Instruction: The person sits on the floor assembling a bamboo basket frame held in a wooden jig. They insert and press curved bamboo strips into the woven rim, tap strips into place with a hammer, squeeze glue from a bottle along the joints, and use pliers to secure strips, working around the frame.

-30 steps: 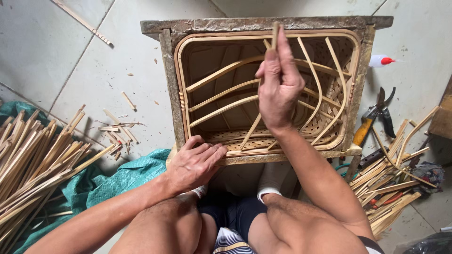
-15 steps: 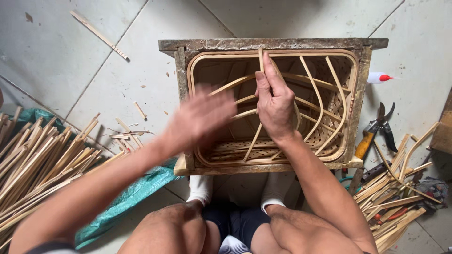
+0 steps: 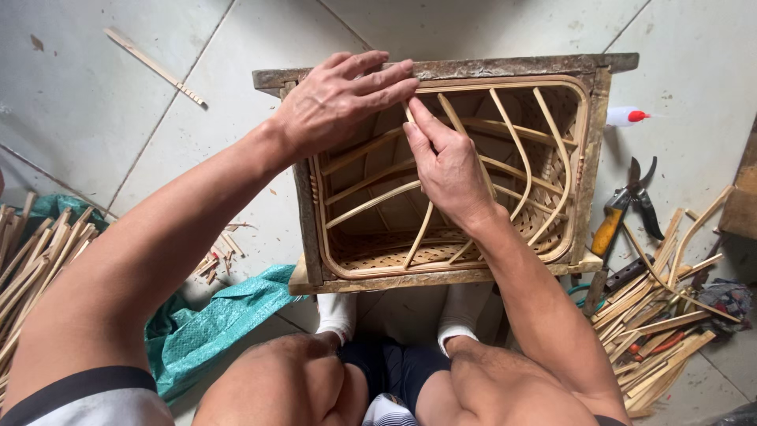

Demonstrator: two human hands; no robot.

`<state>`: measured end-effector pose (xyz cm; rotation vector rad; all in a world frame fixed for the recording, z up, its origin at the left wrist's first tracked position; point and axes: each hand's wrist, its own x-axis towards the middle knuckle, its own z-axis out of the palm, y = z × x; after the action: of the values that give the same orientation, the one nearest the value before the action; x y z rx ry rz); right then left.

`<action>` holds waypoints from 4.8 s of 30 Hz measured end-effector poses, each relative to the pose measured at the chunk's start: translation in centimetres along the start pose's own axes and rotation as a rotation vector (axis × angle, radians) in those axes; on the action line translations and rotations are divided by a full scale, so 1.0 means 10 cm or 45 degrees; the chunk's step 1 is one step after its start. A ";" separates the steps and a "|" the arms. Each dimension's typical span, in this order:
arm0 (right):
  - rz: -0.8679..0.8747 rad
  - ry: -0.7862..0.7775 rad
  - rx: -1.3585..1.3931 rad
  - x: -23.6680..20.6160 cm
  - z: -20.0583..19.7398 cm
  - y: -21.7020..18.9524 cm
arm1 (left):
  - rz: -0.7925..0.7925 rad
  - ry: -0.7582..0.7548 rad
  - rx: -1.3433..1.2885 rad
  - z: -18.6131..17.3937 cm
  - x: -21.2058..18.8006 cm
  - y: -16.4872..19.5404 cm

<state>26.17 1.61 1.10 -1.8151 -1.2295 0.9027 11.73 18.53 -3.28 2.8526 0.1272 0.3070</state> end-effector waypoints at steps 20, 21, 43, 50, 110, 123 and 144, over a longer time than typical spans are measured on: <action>-0.308 0.256 -0.428 -0.66 -0.35 0.05 | -0.074 -0.084 0.217 -0.28 -0.13 0.36; -0.431 0.362 -0.394 -0.81 -0.65 0.18 | -0.172 -0.081 0.288 -0.29 -0.21 0.49; 0.386 0.673 -0.923 -1.42 -3.59 2.52 | -0.363 -0.050 -0.144 -0.15 -1.28 1.96; -0.434 0.382 1.364 -0.79 -1.96 0.93 | -0.395 -0.059 -0.215 -0.17 -1.31 1.89; -0.095 -0.119 -0.402 -0.30 0.15 -0.53 | -0.220 0.154 -0.096 -0.27 -0.57 0.18; 0.527 0.806 -0.558 -2.92 -1.84 0.65 | -0.170 -0.502 -0.430 -0.60 -1.34 2.06; 0.582 0.517 -0.042 -3.81 -1.37 0.90 | -0.198 -0.550 -0.464 -0.67 -0.89 2.12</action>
<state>30.71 -39.45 4.95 -2.2162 -0.5896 0.6990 2.78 -1.13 7.08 2.4599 0.1828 -0.2900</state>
